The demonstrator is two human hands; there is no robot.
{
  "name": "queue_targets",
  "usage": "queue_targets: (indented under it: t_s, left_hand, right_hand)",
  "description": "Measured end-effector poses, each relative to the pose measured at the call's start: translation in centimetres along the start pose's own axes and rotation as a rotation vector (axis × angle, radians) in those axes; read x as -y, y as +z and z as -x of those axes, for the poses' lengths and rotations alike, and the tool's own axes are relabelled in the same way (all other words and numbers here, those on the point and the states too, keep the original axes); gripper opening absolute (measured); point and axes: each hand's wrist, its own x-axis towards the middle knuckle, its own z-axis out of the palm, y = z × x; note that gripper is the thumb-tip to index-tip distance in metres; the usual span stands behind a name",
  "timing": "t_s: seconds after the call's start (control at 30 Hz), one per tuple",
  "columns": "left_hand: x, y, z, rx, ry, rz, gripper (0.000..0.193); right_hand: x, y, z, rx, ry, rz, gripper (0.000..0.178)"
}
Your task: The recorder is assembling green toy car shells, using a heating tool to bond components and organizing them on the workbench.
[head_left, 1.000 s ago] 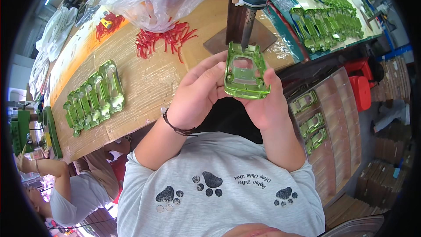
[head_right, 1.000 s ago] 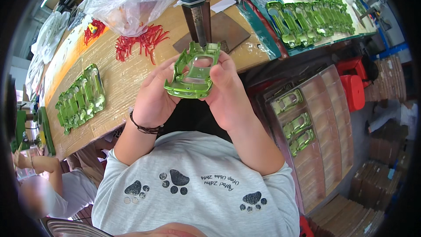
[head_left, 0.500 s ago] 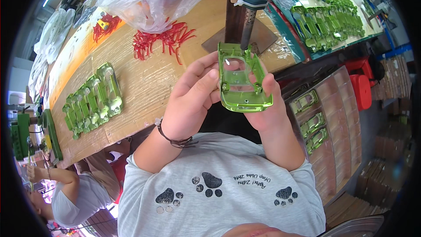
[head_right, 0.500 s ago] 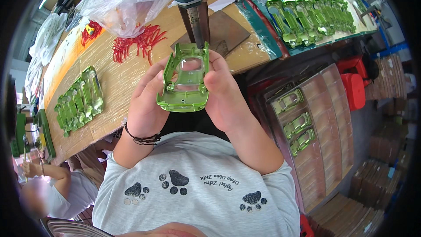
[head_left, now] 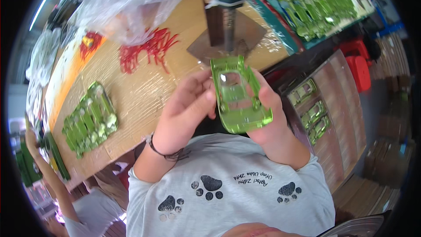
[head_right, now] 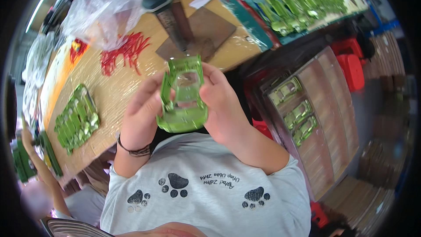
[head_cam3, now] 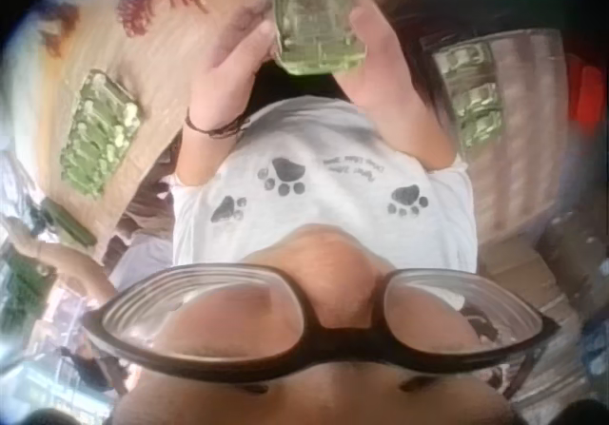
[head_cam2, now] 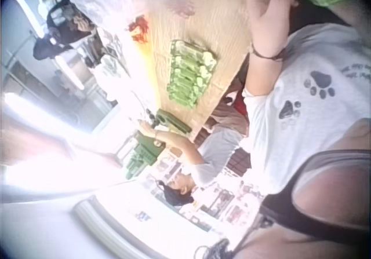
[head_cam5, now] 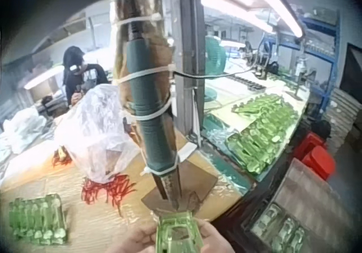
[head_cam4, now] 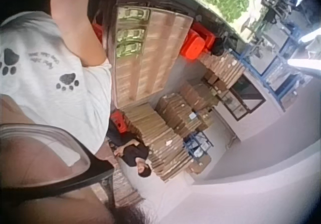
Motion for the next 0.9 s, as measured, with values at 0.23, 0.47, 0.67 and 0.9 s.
queue_targets:
  t_s: [0.23, 0.47, 0.67, 0.9]
  left_hand:
    - [1.7, -3.1, 1.7, 0.442, 0.075, 0.108, 0.047]
    - [2.6, -5.3, 2.9, 0.130, 0.224, 0.290, 0.046]
    - [2.5, -4.7, 3.0, 0.196, 0.248, 0.264, 0.039]
    - [2.0, -6.2, 5.3, -0.080, 0.498, -0.293, 0.035]
  right_hand:
    - [0.5, -9.2, 7.6, -0.461, -0.520, -0.140, 0.057]
    - [5.9, -25.8, 23.8, -1.661, -1.042, 0.830, 0.056]
    - [7.2, -30.2, 31.8, -1.704, -0.379, 1.612, 0.055]
    - [6.4, -26.0, 25.9, -1.970, -0.408, 1.980, 0.058]
